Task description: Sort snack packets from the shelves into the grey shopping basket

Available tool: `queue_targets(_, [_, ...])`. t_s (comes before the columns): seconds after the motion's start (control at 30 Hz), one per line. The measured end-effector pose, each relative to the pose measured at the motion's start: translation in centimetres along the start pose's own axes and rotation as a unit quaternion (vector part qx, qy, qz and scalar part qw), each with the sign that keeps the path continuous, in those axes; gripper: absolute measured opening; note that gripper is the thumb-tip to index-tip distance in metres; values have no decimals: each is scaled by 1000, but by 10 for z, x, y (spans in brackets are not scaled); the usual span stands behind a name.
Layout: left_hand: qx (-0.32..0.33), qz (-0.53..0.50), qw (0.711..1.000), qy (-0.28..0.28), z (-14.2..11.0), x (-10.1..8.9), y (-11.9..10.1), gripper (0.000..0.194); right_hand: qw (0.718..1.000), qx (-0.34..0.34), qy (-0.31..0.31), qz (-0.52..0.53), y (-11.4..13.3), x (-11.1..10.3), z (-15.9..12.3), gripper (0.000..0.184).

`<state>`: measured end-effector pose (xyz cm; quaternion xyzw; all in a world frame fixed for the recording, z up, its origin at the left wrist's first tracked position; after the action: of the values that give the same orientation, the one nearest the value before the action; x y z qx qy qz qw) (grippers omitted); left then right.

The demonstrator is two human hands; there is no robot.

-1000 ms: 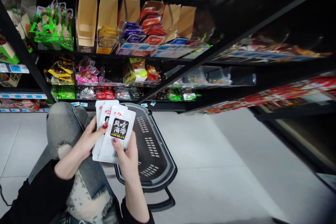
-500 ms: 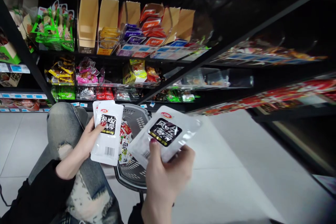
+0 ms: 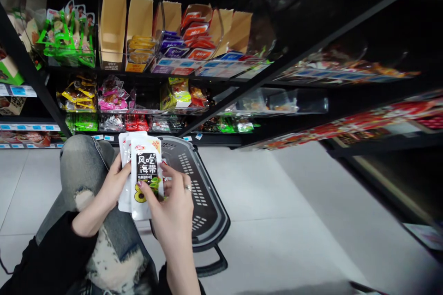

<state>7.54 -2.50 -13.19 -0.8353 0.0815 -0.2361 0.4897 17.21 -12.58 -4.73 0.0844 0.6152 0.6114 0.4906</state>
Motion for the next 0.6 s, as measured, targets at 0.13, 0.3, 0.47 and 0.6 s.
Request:
queue_targets(0.13, [-4, 6, 1000, 0, 1, -1, 3, 52, 993, 95, -7, 63, -17, 0, 1, 55])
queue_targets(0.3, [8, 8, 1000, 1, 1, -1, 1, 51, 981, 112, 18, 156, -20, 8, -3, 45])
queue_targets(0.47, [-7, 6, 1000, 0, -1, -2, 4, 52, 966, 113, -8, 234, -44, 0, 3, 32])
queue_targets(0.6, [-48, -17, 999, 9, -3, 0, 8, 47, 899, 191, -9, 394, -68, 7, 6, 43])
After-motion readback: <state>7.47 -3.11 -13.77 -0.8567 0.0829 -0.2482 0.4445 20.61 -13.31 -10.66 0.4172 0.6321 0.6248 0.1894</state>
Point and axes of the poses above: each hand's wrist, its own z-axis towards the middle knuckle, its own x-axis out of the palm, y = z × x, the point moved 9 cm from there along z, towards the middle knuckle, and after that the axes turned 12 degrees about z, right-handed, at the moved point
